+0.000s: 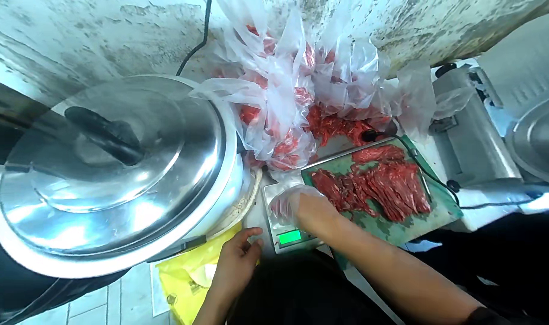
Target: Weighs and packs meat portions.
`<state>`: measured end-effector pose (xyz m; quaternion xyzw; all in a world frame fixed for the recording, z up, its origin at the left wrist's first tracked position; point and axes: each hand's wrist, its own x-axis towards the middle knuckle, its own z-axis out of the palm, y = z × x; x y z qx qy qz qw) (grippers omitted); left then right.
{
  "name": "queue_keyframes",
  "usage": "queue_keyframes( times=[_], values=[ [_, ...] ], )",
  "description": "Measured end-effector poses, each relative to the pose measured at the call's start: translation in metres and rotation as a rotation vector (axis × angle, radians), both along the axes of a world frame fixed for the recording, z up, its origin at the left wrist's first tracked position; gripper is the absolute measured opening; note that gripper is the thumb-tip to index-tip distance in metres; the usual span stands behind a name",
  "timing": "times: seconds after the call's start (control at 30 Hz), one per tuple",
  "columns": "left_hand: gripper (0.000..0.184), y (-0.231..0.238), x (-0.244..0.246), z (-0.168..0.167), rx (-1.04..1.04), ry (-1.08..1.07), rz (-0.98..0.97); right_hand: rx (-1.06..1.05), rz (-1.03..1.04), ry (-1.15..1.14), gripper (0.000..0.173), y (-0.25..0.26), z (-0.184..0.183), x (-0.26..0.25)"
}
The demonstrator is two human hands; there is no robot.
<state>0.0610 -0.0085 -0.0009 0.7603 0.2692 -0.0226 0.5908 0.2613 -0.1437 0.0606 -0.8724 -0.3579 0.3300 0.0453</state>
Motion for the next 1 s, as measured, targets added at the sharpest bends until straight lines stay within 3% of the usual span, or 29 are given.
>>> queue_keyframes(
  times=[0.33,0.47,0.6,0.83,1.0],
  values=[
    [0.027,0.001,0.008,0.002,0.041,0.011,-0.064,-0.007,-0.033,0.006,0.021,0.004,-0.025,0.002],
    [0.027,0.005,0.004,0.000,-0.001,-0.002,-0.054,0.077,0.011,0.001,0.021,-0.011,-0.004,-0.001],
    [0.028,0.007,0.001,0.000,0.002,-0.029,-0.063,0.086,-0.107,0.038,0.021,-0.028,0.032,-0.007],
    [0.029,0.004,0.010,0.017,0.082,-0.142,-0.097,0.467,-0.427,0.211,0.016,-0.068,0.043,-0.014],
    [0.028,-0.006,0.030,0.061,0.362,-0.340,-0.167,0.617,-0.546,0.320,0.018,-0.085,0.044,-0.016]
  ],
)
